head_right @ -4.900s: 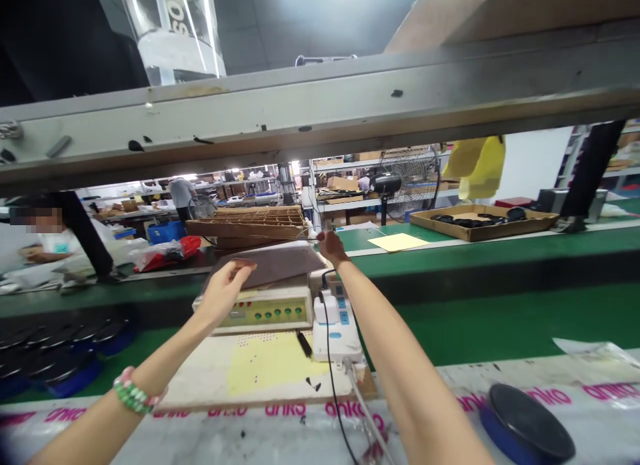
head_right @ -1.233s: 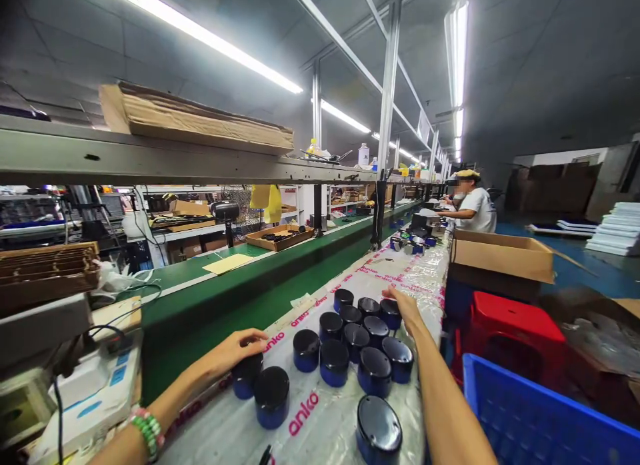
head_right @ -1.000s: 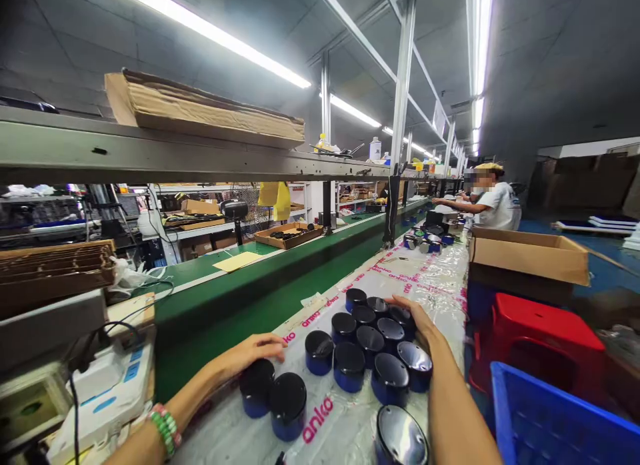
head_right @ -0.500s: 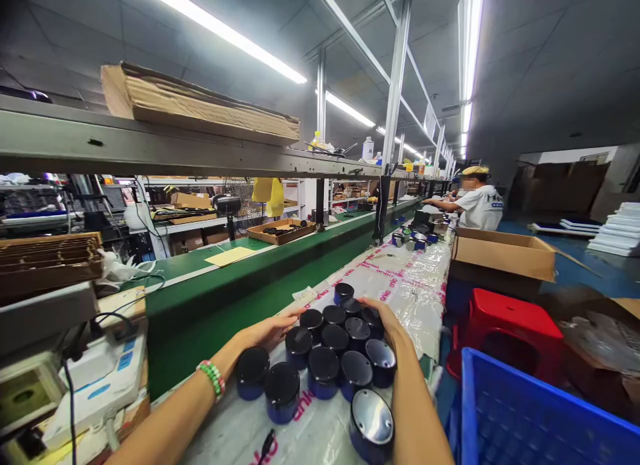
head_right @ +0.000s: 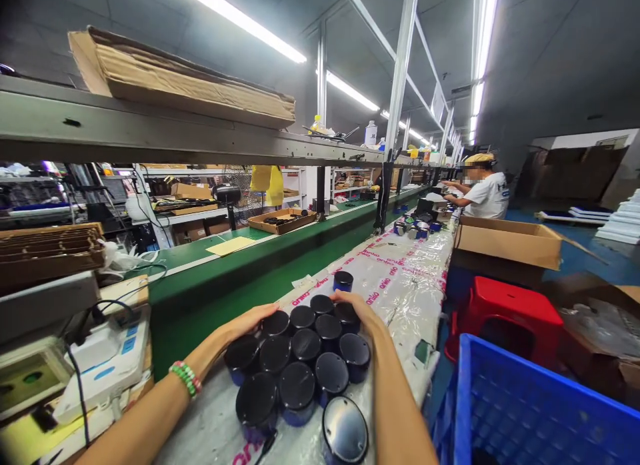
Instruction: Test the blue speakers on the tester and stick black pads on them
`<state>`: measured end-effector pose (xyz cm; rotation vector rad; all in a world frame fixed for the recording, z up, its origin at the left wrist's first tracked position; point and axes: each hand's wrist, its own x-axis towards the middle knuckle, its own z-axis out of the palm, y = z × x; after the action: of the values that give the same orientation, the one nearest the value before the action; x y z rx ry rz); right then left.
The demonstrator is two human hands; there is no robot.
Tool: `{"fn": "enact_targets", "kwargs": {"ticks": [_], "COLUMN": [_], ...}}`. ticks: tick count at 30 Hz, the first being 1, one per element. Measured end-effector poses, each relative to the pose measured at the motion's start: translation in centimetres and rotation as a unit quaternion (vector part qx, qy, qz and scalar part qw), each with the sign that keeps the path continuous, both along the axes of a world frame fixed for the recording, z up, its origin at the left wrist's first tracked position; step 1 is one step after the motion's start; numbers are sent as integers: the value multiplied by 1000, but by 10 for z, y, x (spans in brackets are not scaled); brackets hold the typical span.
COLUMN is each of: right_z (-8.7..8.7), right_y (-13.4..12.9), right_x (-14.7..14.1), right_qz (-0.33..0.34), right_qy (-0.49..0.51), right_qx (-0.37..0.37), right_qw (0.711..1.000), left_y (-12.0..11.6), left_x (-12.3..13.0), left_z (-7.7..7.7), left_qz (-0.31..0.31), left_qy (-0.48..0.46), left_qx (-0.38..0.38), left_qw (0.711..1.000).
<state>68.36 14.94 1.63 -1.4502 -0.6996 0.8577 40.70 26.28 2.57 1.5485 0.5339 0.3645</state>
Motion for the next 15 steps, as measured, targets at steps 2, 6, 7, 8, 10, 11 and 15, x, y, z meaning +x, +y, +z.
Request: {"fn": "enact_targets", "kwargs": {"ticks": [2, 6, 7, 8, 10, 11, 15], "right_z": [8, 16, 14, 11, 4, 1, -2], "right_y": [10, 46, 55, 62, 70, 70, 53], "right_x": [19, 46, 48, 47, 43, 41, 33], "right_qz": [-34, -89, -81, -67, -23, 2, 102], "right_qy": [-8, -23, -23, -23, -18, -15, -8], "right_qx": [14, 49, 50, 48, 32, 19, -56], "right_qw": [999, 995, 995, 996, 999, 1000, 993], "left_y": [1, 0, -2, -4, -8, -10, -21], "left_x": [-3, -18, -22, -25, -32, -35, -59], "left_z": [-1, -1, -1, 0, 2, 4, 26], "left_qz": [-1, 10, 9, 9, 15, 24, 106], "left_qy": [-3, -27, -32, -33, -26, -19, 24], "left_qx": [3, 6, 8, 12, 20, 26, 72], "left_qw": [1000, 1000, 999, 999, 999, 999, 991]}}
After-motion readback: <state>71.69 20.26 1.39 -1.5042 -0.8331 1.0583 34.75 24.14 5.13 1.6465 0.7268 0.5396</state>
